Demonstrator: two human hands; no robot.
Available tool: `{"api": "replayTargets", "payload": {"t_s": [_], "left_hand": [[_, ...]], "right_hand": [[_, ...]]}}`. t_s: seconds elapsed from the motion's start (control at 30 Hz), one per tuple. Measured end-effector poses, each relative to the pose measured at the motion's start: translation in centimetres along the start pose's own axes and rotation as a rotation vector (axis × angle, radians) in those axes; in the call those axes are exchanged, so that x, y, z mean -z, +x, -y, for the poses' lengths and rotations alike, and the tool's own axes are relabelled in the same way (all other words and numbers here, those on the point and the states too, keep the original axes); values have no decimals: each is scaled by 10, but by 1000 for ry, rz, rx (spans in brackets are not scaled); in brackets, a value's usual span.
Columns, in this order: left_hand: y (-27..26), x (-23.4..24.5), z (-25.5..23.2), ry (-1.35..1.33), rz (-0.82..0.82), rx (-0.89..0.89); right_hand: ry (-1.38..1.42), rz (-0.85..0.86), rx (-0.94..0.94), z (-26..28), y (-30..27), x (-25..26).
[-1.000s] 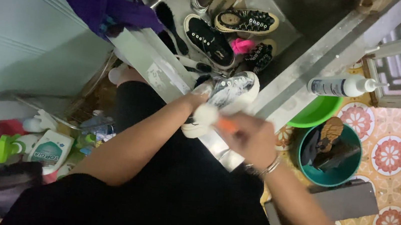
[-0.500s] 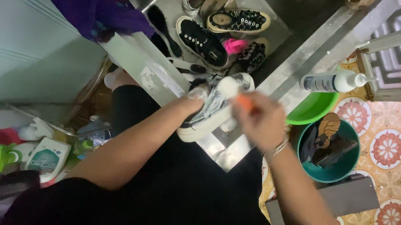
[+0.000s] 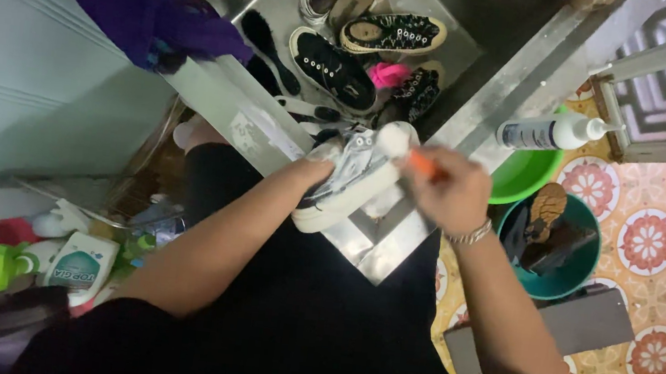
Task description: Clean several pairs of sneakers in a sink using soap, water, and a brush.
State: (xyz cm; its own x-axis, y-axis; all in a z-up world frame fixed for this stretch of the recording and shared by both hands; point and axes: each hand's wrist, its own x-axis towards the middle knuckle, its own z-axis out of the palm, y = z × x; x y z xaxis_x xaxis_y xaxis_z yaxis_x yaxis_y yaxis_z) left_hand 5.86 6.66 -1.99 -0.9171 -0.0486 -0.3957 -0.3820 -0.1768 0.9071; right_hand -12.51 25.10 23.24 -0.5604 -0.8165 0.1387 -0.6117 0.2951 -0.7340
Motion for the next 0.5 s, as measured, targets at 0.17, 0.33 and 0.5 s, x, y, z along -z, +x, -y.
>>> {"api": "replayTargets", "payload": {"t_s": [0.17, 0.33, 0.5], "left_hand": [[51, -9, -54, -48, -2, 14], [67, -13, -85, -96, -10, 39], [86, -12, -75, -143, -22, 57]], "right_hand": [[157, 33, -8, 16, -7, -1], [68, -7, 117, 3, 6, 15], [63, 107, 294, 24, 14, 10]]}}
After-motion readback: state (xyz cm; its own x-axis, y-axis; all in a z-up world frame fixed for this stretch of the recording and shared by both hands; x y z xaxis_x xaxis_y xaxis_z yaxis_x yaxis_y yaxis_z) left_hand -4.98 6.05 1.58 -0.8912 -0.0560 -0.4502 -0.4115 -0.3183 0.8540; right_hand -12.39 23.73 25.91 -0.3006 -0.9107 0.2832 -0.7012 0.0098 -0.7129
